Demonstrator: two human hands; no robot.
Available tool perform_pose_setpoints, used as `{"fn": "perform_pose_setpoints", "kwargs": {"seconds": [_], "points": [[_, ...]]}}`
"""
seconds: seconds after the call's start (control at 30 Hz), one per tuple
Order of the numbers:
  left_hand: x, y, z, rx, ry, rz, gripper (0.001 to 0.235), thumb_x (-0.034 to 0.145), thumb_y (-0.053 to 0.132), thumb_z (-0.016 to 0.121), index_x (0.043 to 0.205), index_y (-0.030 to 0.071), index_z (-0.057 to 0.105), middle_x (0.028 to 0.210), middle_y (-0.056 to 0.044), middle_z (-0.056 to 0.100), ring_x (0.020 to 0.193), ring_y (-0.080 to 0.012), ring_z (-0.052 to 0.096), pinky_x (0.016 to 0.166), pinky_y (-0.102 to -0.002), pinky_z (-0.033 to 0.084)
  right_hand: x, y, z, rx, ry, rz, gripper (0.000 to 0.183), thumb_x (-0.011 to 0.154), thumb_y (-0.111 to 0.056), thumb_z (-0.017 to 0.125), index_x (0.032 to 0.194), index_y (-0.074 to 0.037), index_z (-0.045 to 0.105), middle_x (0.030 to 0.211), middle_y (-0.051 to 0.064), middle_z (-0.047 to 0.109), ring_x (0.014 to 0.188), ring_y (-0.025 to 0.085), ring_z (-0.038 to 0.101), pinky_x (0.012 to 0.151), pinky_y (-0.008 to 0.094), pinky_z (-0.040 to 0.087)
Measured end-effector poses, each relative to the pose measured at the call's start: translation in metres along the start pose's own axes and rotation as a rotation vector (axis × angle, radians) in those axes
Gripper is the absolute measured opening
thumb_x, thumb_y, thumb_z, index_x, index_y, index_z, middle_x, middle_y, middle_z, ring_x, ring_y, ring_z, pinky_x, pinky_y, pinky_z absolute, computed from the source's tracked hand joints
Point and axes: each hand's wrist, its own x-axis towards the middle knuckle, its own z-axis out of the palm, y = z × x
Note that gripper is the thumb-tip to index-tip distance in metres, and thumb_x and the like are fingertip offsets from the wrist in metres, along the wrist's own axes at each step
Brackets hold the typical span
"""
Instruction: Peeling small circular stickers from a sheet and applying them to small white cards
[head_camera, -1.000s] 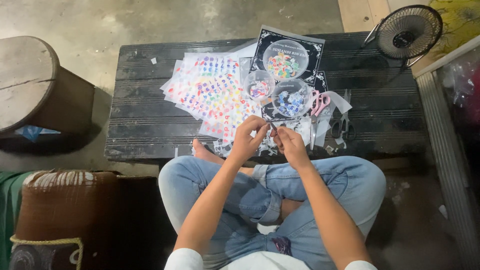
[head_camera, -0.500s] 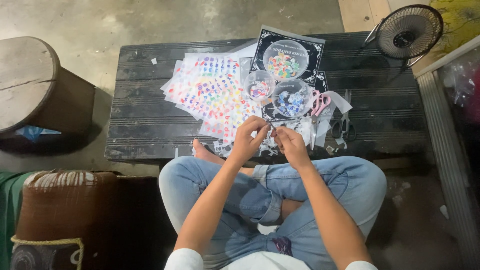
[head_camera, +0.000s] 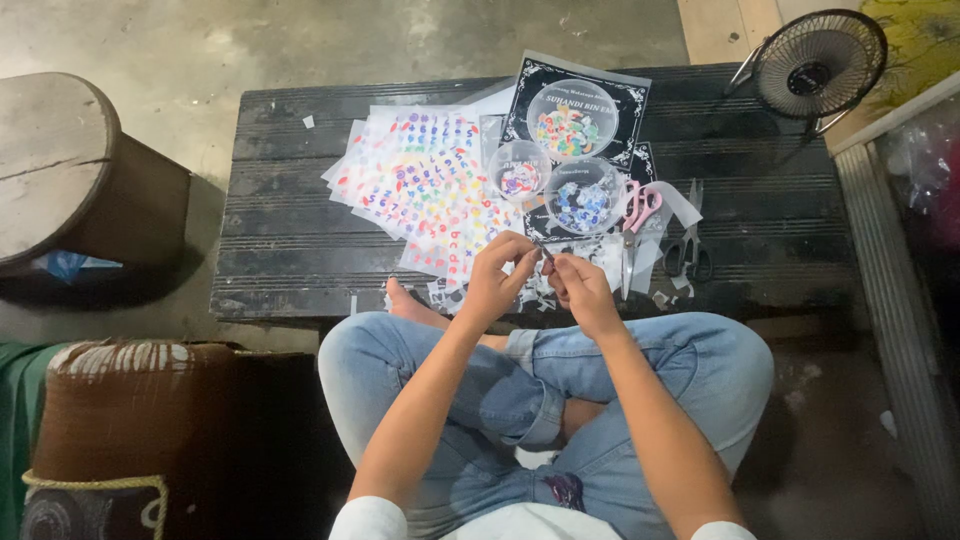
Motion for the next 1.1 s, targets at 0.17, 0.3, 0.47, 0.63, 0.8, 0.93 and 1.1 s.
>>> {"fn": "perform_pose_setpoints", "kwargs": {"seconds": [0.17, 0.3, 0.47, 0.63, 0.8, 0.93, 1.1], "points": [[0.001, 0.003, 0.0, -0.002, 0.004, 0.002, 0.014, 0.096, 0.011, 0.07, 0.083, 0.007, 0.073, 0.083, -0.01, 0.068, 0.068, -0.0238, 0.061, 0.067, -0.034, 0.05, -0.001, -0.014, 0.005, -0.035, -0.023, -0.003, 0.038, 0.113, -0.023, 0.045, 0.086, -0.002, 0.063, 0.058, 0.0, 0.036, 0.04, 0.004, 0.029, 0.035, 0.018, 0.026], [0.0, 0.003, 0.001, -0.016, 0.019, -0.006, 0.014, 0.096, 0.01, 0.07, 0.082, 0.007, 0.074, 0.083, -0.01, 0.069, 0.067, -0.0224, 0.061, 0.067, -0.034, 0.05, -0.002, -0.024, 0.01, -0.03, -0.021, -0.014, 0.042, 0.113, -0.022, 0.045, 0.08, -0.003, 0.061, 0.055, -0.001, 0.035, 0.039, 0.003, 0.027, 0.035, 0.017, 0.025], [0.001, 0.006, 0.0, -0.001, 0.011, 0.0, 0.014, 0.096, 0.011, 0.07, 0.083, 0.008, 0.073, 0.083, -0.009, 0.068, 0.067, -0.0229, 0.061, 0.067, -0.034, 0.05, 0.0, -0.005, 0.001, -0.063, -0.013, -0.023, 0.038, 0.113, -0.022, 0.047, 0.085, -0.003, 0.063, 0.058, 0.002, 0.039, 0.04, 0.005, 0.032, 0.035, 0.019, 0.029], [0.001, 0.004, 0.001, -0.008, 0.016, 0.006, 0.014, 0.097, 0.011, 0.07, 0.083, 0.009, 0.075, 0.083, -0.008, 0.068, 0.066, -0.0208, 0.06, 0.067, -0.032, 0.05, -0.002, -0.01, 0.002, -0.068, 0.008, -0.021, 0.035, 0.112, -0.017, 0.047, 0.086, 0.0, 0.064, 0.057, 0.002, 0.039, 0.04, 0.005, 0.031, 0.035, 0.02, 0.03], [0.0, 0.001, 0.002, -0.016, 0.014, 0.004, 0.013, 0.098, 0.012, 0.07, 0.087, 0.009, 0.075, 0.083, -0.007, 0.068, 0.067, -0.0201, 0.061, 0.067, -0.033, 0.05, 0.002, -0.005, -0.001, 0.05, -0.005, 0.009, 0.035, 0.114, -0.021, 0.041, 0.096, 0.001, 0.062, 0.06, -0.002, 0.033, 0.041, 0.002, 0.026, 0.035, 0.019, 0.026], [0.003, 0.006, 0.0, -0.052, 0.026, -0.001, 0.013, 0.098, 0.011, 0.07, 0.088, 0.009, 0.077, 0.081, -0.007, 0.068, 0.068, -0.0173, 0.058, 0.068, -0.03, 0.048, 0.0, -0.007, -0.001, 0.107, 0.001, 0.025, 0.038, 0.113, -0.029, 0.043, 0.103, 0.002, 0.063, 0.062, -0.002, 0.037, 0.041, 0.001, 0.029, 0.036, 0.018, 0.026], [0.004, 0.016, -0.002, -0.135, 0.031, -0.038, 0.013, 0.099, 0.014, 0.07, 0.089, 0.009, 0.077, 0.08, -0.008, 0.067, 0.069, -0.015, 0.055, 0.069, -0.031, 0.049, -0.003, -0.016, 0.004, -0.05, 0.148, -0.138, 0.015, 0.102, -0.01, 0.064, 0.108, 0.003, 0.066, 0.06, 0.0, 0.049, 0.044, 0.001, 0.039, 0.042, 0.016, 0.033]]}}
